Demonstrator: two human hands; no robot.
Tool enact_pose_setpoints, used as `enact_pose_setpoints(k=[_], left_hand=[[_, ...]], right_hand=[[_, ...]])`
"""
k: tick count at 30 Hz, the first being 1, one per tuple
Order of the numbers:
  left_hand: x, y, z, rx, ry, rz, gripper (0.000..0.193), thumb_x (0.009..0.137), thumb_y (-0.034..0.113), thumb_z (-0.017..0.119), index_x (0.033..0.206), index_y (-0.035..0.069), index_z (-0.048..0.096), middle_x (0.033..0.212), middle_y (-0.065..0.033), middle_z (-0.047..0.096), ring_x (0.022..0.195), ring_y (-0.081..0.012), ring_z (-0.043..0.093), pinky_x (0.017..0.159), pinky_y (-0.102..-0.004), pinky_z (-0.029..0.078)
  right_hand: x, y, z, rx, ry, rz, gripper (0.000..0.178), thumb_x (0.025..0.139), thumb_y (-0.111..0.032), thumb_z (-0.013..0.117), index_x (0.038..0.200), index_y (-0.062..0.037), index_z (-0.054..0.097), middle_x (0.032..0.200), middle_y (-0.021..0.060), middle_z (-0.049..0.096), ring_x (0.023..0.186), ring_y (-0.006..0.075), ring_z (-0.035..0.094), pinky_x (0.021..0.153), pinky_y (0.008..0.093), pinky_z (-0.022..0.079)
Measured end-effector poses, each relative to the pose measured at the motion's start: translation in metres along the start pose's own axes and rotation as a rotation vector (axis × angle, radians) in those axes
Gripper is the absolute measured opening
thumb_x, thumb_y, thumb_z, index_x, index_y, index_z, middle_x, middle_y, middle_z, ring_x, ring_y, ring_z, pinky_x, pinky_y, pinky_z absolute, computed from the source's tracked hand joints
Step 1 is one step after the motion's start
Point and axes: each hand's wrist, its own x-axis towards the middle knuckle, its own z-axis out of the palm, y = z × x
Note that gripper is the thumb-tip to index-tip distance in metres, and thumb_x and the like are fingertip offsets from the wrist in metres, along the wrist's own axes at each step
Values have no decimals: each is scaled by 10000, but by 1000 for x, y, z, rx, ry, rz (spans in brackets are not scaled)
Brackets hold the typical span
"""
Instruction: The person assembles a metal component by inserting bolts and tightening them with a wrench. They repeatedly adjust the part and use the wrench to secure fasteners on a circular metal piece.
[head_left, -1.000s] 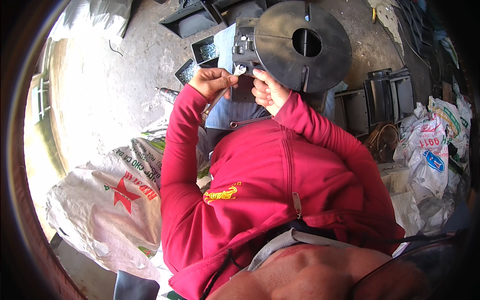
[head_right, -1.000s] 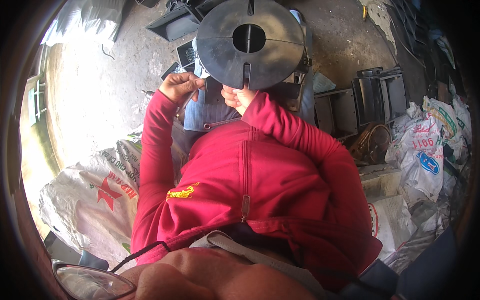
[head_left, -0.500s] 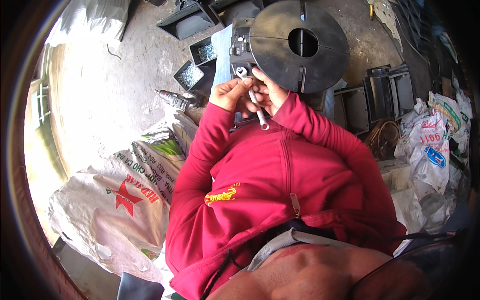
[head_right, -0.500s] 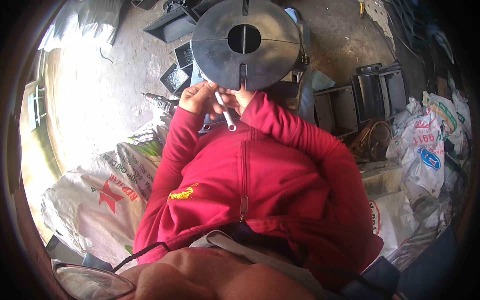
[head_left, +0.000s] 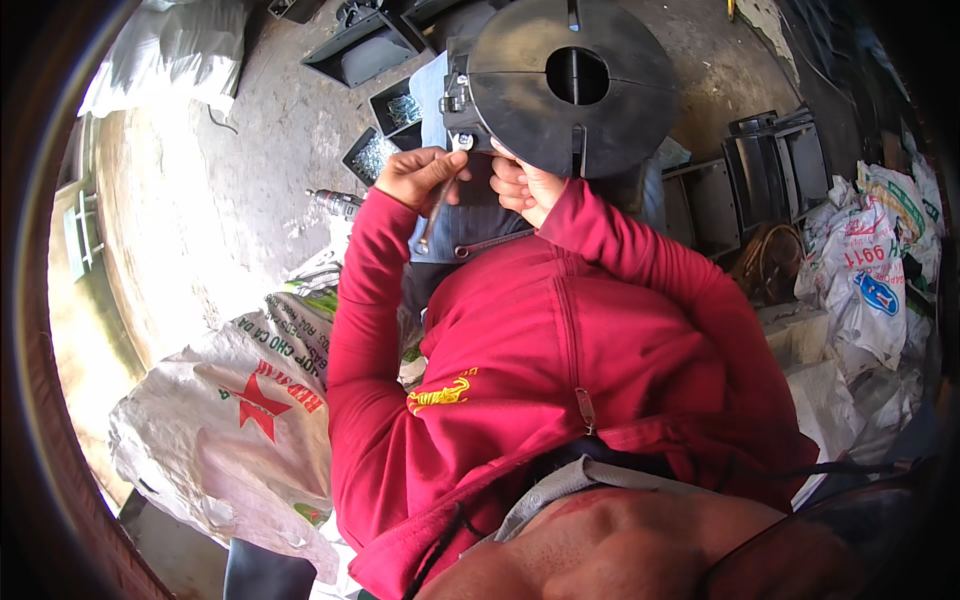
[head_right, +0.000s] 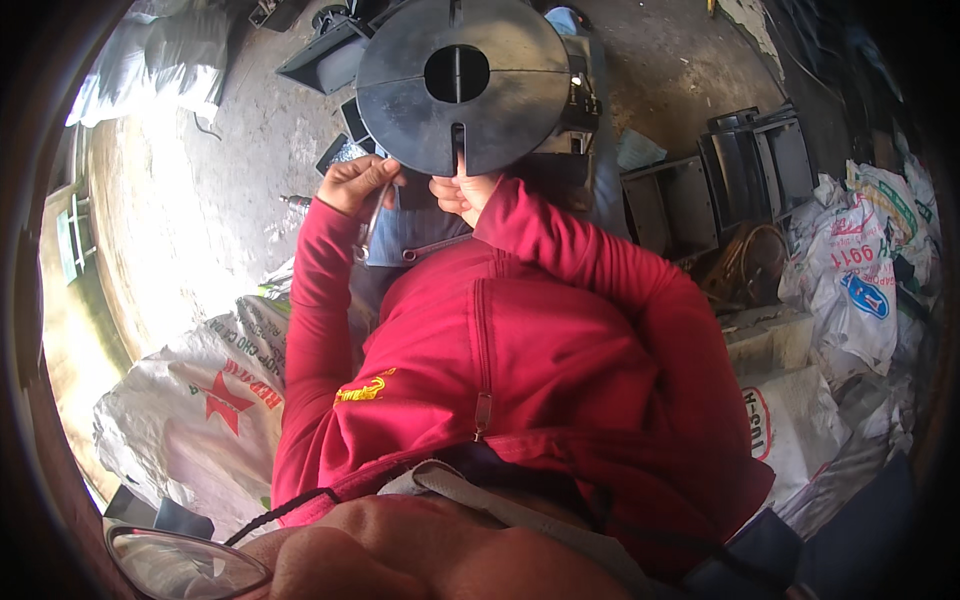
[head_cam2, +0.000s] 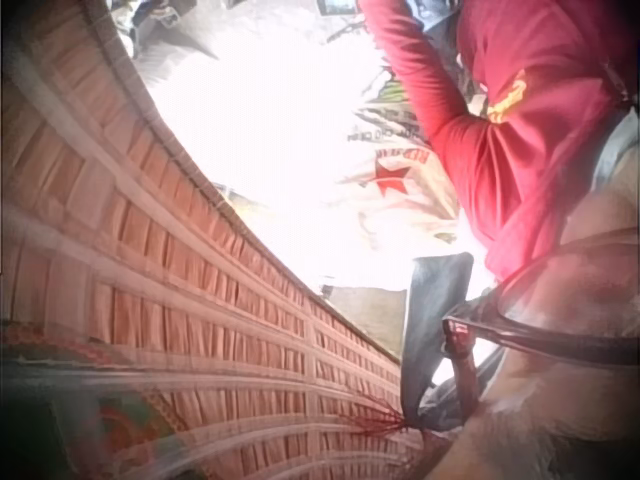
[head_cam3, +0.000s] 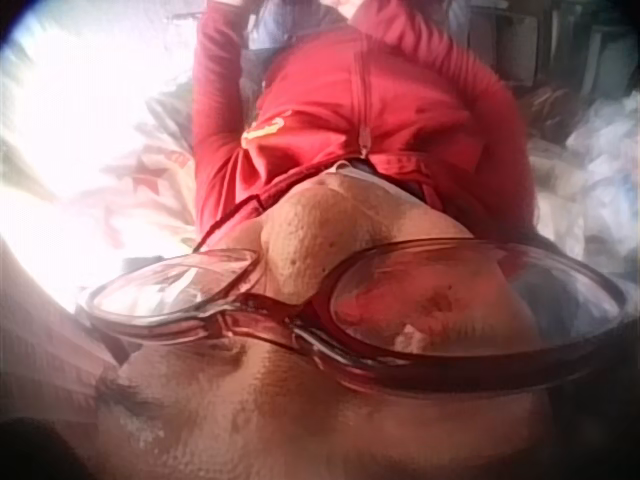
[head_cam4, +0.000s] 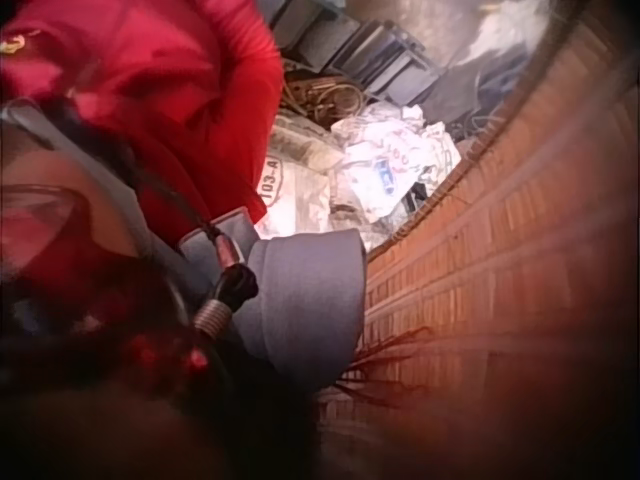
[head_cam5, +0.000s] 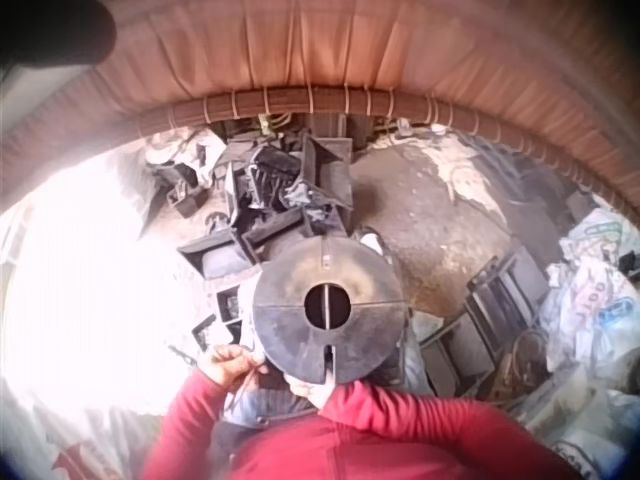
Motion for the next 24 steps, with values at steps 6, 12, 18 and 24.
enact_pose_setpoints(k=[6, 12, 18, 24], left_hand=[[7, 40, -17, 316, -168, 109, 242, 895, 240, 631, 837, 10, 676, 622, 7, 576, 522, -54, 475, 480, -204, 352], [-11, 28, -38, 103, 58, 254, 211, 942, 210, 556, 891, 20, 632, 607, -1, 545, 439, -73, 468, 409, -213, 357], [-21, -1, 2, -79, 50, 355, 173, 937, 166, 553, 912, 4, 607, 609, -5, 543, 421, -59, 422, 419, -206, 325], [-32, 7, 85, 367, 22, 774, 164, 730, -39, 724, 870, 19, 661, 815, -78, 647, 639, -123, 564, 577, -234, 438]], right_hand=[[7, 2, -8, -50, -74, -47, 274, 930, -385, 540, 881, -119, 496, 540, -77, 274, 444, 16, 243, 360, 171, 178], [16, 1, 2, -132, -130, -132, 444, 799, -556, 617, 725, -172, 407, 602, -85, 295, 500, 23, 260, 403, 172, 196], [-3, -11, -9, -58, -86, 43, 294, 882, -403, 597, 824, -128, 514, 638, -70, 370, 516, 25, 328, 400, 172, 248], [-80, -40, -11, 336, 107, 180, 561, 926, -417, 430, 1276, 14, 504, 1110, 100, 590, 1035, 230, 582, 825, 330, 480]])
